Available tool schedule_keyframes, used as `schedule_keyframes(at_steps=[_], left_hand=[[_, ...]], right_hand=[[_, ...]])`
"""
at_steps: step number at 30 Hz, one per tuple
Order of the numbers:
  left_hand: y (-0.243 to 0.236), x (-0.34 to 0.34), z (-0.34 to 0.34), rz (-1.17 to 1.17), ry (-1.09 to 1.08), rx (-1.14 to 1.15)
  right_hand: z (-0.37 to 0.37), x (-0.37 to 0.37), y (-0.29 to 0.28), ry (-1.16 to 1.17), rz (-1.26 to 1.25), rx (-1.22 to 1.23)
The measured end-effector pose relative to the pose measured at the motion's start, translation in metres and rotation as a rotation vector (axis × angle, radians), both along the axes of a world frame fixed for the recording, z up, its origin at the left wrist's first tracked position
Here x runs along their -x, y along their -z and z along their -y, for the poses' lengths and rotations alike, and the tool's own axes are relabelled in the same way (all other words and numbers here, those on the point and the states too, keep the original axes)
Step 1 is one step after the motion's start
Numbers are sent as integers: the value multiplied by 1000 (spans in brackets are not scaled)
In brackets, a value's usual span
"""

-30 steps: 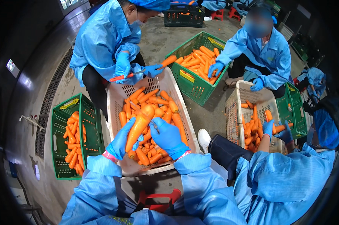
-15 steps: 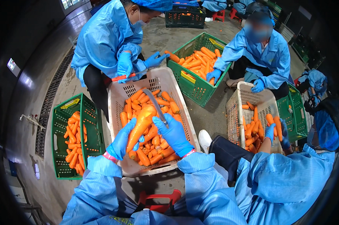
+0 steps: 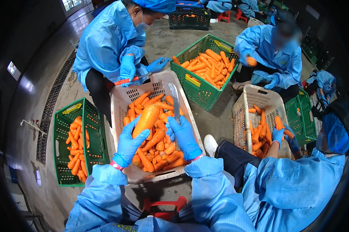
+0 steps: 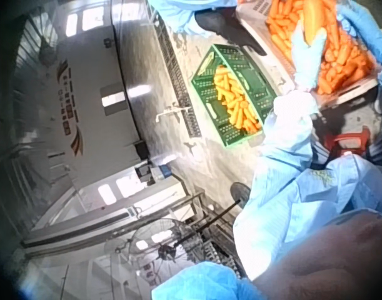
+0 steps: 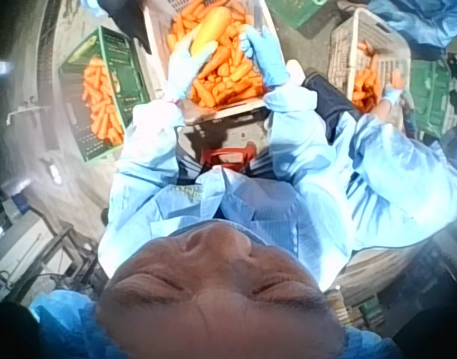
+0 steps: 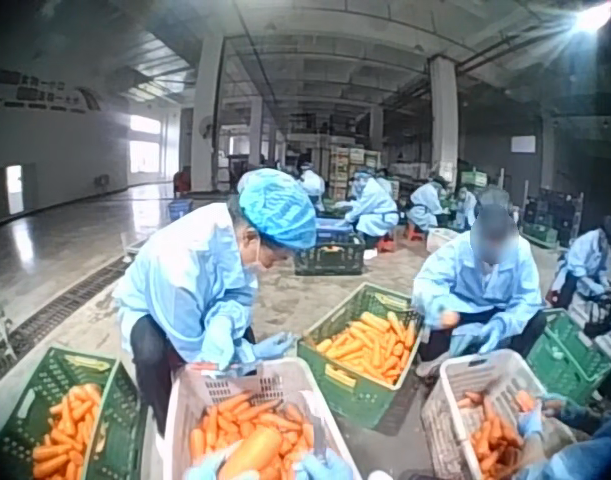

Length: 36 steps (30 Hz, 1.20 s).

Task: The person peels carrots using a knife, holding each carrot in one hand and removing the skin with the other. They place the peeled carrots into a white basket and continue the process with a large supply of carrots from a green crate.

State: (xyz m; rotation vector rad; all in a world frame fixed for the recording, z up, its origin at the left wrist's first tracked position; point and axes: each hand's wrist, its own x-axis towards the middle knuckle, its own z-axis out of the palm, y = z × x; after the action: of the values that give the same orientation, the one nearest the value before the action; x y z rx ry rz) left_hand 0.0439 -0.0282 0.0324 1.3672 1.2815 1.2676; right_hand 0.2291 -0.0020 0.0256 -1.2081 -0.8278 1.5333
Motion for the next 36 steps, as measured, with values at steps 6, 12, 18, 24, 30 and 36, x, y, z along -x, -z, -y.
schedule_keyframes(at_steps=[6, 12, 18, 24, 30, 36], left_hand=[[0, 5, -2, -444, -38, -241], [-9, 2, 2, -576, 20, -213], [13, 5, 1, -408, 116, -198], [17, 6, -2, 414, 218, 434], [3, 12, -5, 9, 107, 395], [11, 20, -6, -294, 25, 206]], right_hand=[[1, 1, -3, -31, -64, 13], [6, -3, -4, -144, -135, 29], [8, 4, -5, -158, -67, -44], [11, 8, -6, -246, 148, -176], [1, 7, 16, 56, 1136, -1041], [5, 10, 13, -88, 1412, -1092]])
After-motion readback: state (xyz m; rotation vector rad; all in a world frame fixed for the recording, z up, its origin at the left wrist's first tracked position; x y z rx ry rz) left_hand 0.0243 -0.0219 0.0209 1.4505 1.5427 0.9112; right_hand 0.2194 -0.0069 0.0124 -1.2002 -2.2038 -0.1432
